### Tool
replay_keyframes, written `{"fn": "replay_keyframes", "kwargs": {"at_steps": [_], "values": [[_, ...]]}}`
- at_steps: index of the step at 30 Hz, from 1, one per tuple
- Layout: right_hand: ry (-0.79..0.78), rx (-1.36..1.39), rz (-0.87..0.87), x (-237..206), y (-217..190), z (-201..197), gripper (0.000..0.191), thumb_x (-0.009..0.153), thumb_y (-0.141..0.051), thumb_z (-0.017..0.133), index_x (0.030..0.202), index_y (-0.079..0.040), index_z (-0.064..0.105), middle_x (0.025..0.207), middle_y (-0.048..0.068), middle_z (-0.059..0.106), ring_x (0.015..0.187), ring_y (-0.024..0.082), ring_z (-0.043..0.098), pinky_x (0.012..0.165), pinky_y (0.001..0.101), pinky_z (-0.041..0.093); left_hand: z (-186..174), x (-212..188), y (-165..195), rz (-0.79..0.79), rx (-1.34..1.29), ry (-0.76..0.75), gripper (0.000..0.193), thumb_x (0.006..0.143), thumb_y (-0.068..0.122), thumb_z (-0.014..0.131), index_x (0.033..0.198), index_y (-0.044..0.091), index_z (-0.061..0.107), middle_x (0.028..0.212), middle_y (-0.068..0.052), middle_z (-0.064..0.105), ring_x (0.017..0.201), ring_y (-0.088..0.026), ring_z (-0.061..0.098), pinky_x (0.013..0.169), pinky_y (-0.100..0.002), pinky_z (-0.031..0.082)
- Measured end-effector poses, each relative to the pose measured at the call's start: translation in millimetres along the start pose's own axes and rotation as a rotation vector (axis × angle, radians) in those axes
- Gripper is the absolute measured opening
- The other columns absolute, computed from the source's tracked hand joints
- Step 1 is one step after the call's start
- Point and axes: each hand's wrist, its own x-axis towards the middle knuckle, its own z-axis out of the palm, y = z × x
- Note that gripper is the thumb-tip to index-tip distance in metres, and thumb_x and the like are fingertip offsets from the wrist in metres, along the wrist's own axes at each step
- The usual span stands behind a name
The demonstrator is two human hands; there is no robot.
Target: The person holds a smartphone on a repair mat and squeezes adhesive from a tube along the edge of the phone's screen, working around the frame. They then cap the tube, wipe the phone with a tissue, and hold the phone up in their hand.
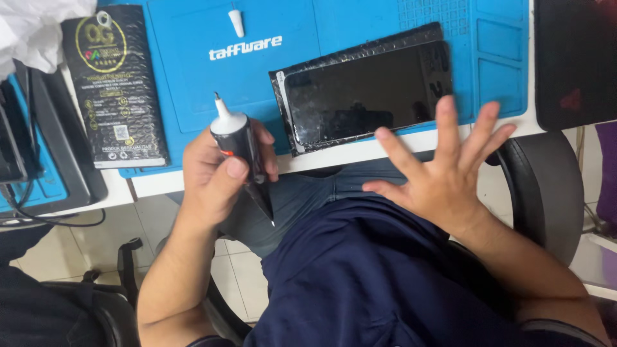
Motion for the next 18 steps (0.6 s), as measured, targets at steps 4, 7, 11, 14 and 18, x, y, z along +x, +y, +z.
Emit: {"fn": "replay_keyframes", "kwargs": {"at_steps": [4,7,11,14,18], "values": [[0.042,0.010,0.045,4,3,-2,0.084,0.097,-0.094,0.045,0.159,-0.037,0.051,0.169,0.031,0.005,0.149,0.059,-0.015,0.109,0.0824,-0.015,-12,0,9,0.006,0.000,-0.004,0.061,0.099,0.049,0.074,0.121,-0.006,0.061,0.094,-0.014,0.069,0.078,-0.019,0.069,0.075,-0.034,0.058],[0.069,0.016,0.069,5,20,-4,0.084,0.100,-0.092,0.046,0.160,-0.034,0.052,0.168,0.032,0.008,0.147,0.060,-0.014,0.108,0.0826,-0.016,-9,5,6,0.014,-0.041,-0.003,0.060,0.099,0.048,0.074,0.121,-0.006,0.060,0.094,-0.015,0.068,0.082,-0.021,0.068,0.076,-0.034,0.058],[0.062,0.059,0.034,13,17,-3,0.085,0.096,-0.093,0.043,0.159,-0.036,0.051,0.166,0.031,0.007,0.148,0.059,-0.014,0.111,0.0837,-0.015,-10,10,7,0.008,-0.044,-0.013,0.059,0.100,0.047,0.074,0.122,-0.006,0.060,0.092,-0.016,0.068,0.078,-0.021,0.068,0.074,-0.033,0.057],[0.066,0.038,-0.049,16,15,-1,0.085,0.100,-0.090,0.040,0.166,-0.038,0.050,0.170,0.030,0.004,0.151,0.056,-0.017,0.113,0.0797,-0.016,-4,13,8,0.017,-0.058,-0.006,0.059,0.099,0.046,0.074,0.121,-0.006,0.060,0.094,-0.016,0.068,0.079,-0.022,0.068,0.076,-0.035,0.057],[0.104,0.008,0.011,-5,58,4,0.086,0.099,-0.090,0.044,0.164,-0.036,0.053,0.169,0.028,0.006,0.150,0.056,-0.014,0.112,0.0783,-0.016,22,19,-10,0.014,-0.073,-0.004,0.058,0.100,0.046,0.075,0.121,-0.006,0.060,0.091,-0.016,0.068,0.079,-0.022,0.068,0.073,-0.034,0.057]]}}
